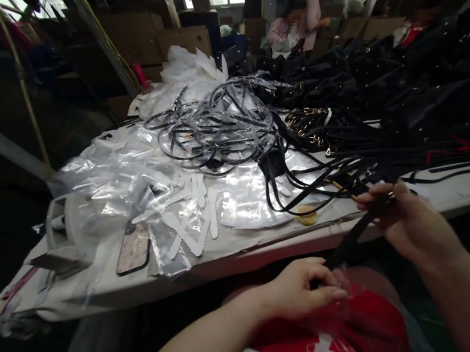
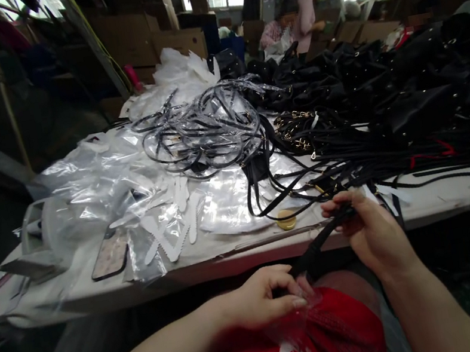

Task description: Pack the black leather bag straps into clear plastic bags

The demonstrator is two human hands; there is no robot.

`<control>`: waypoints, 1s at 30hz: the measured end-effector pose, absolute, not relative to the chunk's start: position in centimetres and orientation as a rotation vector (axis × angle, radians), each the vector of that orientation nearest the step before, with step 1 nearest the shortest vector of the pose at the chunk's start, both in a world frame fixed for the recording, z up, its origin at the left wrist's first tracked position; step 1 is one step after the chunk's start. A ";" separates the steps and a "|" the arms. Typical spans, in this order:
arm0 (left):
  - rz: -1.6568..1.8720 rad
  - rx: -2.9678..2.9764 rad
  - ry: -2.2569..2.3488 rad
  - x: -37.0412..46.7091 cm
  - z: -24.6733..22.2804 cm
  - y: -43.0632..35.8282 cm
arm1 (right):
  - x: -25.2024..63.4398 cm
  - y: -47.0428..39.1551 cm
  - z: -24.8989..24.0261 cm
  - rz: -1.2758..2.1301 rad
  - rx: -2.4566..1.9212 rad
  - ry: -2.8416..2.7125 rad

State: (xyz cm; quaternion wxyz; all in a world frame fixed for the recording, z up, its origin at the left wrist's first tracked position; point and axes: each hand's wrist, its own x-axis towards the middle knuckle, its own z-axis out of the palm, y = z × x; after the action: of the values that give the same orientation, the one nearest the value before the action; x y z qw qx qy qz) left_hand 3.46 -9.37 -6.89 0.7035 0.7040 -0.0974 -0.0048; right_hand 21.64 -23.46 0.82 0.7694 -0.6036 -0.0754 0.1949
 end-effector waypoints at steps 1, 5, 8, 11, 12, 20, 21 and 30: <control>0.004 1.559 -0.225 3.6 -7.0 -9.1 | 21.4 -23.6 0.0 0.509 -1.307 -0.177; 0.043 1.593 -0.233 4.2 -7.1 -8.3 | 19.8 -23.8 -2.1 0.668 -1.289 -0.226; 0.065 1.584 -0.215 4.6 -7.1 -8.1 | 19.2 -23.8 -2.6 0.711 -1.278 -0.303; 0.077 1.550 -0.214 4.7 -7.0 -8.0 | 19.0 -24.0 -2.9 0.723 -1.287 -0.406; 0.063 1.534 -0.209 4.8 -7.0 -8.0 | 18.9 -24.0 -3.0 0.738 -1.293 -0.435; -0.095 1.383 -0.047 4.9 -6.9 -7.5 | 16.0 -23.4 -4.9 1.048 -1.241 -0.488; -0.092 1.373 -0.053 4.8 -6.8 -7.5 | 15.7 -23.4 -5.1 1.061 -1.246 -0.498; -0.157 1.339 -0.142 4.1 -6.1 -6.9 | 16.0 -23.3 -5.0 0.781 -1.451 -0.507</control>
State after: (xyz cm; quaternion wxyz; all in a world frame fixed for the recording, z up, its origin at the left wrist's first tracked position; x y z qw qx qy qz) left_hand 4.14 -6.91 -6.13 0.7789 0.6194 -0.0656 -0.0728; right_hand 16.01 -23.30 -4.96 0.6507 -0.6390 -0.2233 0.3441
